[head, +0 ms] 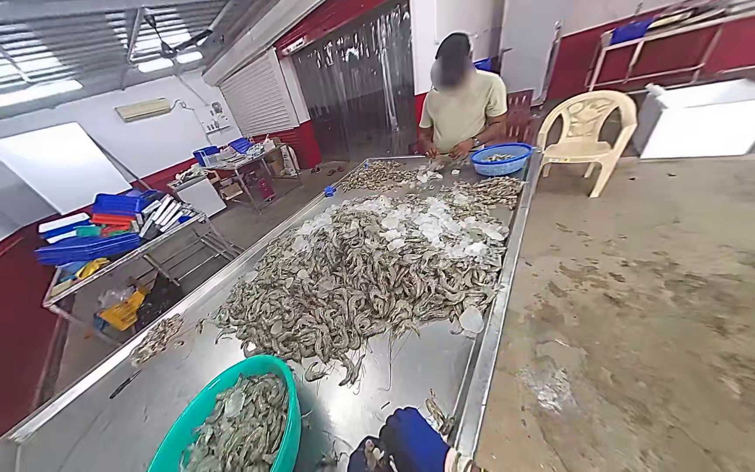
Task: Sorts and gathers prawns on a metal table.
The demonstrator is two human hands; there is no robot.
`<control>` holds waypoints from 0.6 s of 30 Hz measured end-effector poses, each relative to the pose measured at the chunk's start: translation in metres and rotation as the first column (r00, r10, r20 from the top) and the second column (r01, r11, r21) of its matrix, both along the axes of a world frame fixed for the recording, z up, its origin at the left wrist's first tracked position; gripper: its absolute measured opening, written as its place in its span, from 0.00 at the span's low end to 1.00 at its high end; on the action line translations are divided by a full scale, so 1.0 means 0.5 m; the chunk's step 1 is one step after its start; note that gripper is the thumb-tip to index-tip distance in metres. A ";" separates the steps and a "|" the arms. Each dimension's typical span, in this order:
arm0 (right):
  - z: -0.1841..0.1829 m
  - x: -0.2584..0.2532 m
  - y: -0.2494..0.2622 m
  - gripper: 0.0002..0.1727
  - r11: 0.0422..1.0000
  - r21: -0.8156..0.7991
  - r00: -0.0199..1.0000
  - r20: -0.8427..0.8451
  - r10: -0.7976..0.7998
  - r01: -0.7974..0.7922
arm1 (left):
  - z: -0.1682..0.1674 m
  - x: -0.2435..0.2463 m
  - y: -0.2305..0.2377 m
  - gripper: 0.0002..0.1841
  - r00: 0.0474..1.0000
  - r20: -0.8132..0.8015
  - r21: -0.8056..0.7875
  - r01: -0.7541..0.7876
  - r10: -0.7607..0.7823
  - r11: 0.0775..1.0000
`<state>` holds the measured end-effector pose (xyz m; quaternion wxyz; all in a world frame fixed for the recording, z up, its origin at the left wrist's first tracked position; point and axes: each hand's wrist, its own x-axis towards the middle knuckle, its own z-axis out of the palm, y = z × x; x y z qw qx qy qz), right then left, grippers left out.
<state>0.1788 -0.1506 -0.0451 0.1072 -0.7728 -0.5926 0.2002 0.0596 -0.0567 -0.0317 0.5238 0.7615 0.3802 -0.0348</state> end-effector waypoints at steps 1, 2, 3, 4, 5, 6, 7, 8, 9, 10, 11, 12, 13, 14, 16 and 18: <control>0.004 -0.003 0.002 0.11 0.998 -0.056 1.000 0.017 -0.010 0.011 | -0.005 -0.001 -0.001 0.17 1.000 0.005 -0.010 0.017 -0.017 1.000; 0.010 -0.008 0.005 0.09 0.995 -0.099 0.999 0.031 -0.018 0.021 | -0.001 -0.007 -0.002 0.17 1.000 -0.004 -0.046 0.024 -0.024 0.999; 0.018 -0.005 0.009 0.08 0.991 -0.123 0.998 0.044 -0.039 0.044 | 0.005 -0.011 -0.002 0.17 1.000 -0.002 -0.071 0.020 -0.020 0.997; 0.026 0.006 0.011 0.08 0.986 -0.137 0.995 0.041 -0.090 0.094 | 0.015 -0.017 -0.003 0.15 1.000 0.026 -0.087 0.003 -0.001 0.996; 0.033 0.029 0.013 0.09 0.973 -0.160 0.986 0.033 -0.163 0.166 | 0.025 -0.022 -0.001 0.13 0.996 0.080 -0.104 -0.022 0.031 0.994; 0.032 0.055 0.015 0.10 0.951 -0.184 0.968 0.029 -0.248 0.249 | 0.035 -0.030 0.004 0.12 0.991 0.122 -0.145 -0.040 0.058 0.989; 0.021 0.080 0.015 0.13 0.920 -0.207 0.942 0.021 -0.335 0.332 | 0.042 -0.039 0.010 0.13 0.986 0.146 -0.198 -0.053 0.083 0.979; 0.006 0.092 0.013 0.17 0.889 -0.239 0.917 0.018 -0.398 0.390 | 0.044 -0.048 0.016 0.15 0.981 0.163 -0.258 -0.061 0.106 0.964; -0.009 0.087 0.008 0.23 0.872 -0.281 0.908 -0.004 -0.419 0.401 | 0.044 -0.057 0.022 0.16 0.975 0.180 -0.314 -0.069 0.131 0.947; -0.017 0.067 0.001 0.27 0.875 -0.322 0.918 -0.043 -0.395 0.361 | 0.042 -0.062 0.027 0.17 0.964 0.209 -0.356 -0.079 0.162 0.931; -0.017 0.042 -0.005 0.27 0.893 -0.359 0.940 -0.100 -0.327 0.272 | 0.037 -0.065 0.032 0.18 0.951 0.246 -0.373 -0.086 0.188 0.924; -0.008 0.025 -0.006 0.24 0.922 -0.370 0.962 -0.188 -0.197 0.116 | 0.035 -0.067 0.035 0.19 0.937 0.285 -0.365 -0.088 0.202 0.927; 0.006 0.020 0.003 0.21 0.937 -0.348 0.958 -0.278 -0.064 -0.039 | 0.027 -0.070 0.037 0.20 0.921 0.329 -0.339 -0.089 0.207 0.937; 0.019 0.024 0.027 0.19 0.942 -0.316 0.954 -0.301 0.016 -0.115 | 0.020 -0.074 0.038 0.21 0.913 0.356 -0.289 -0.097 0.201 0.952; 0.041 0.067 0.119 0.16 0.962 -0.269 0.989 -0.150 0.003 -0.044 | 0.021 -0.076 0.042 0.23 0.914 0.357 -0.179 -0.136 0.193 0.974; 0.035 0.133 0.239 0.18 0.979 -0.193 0.997 0.038 0.070 -0.061 | 0.018 -0.076 0.054 0.23 0.941 0.277 -0.094 -0.176 0.196 0.980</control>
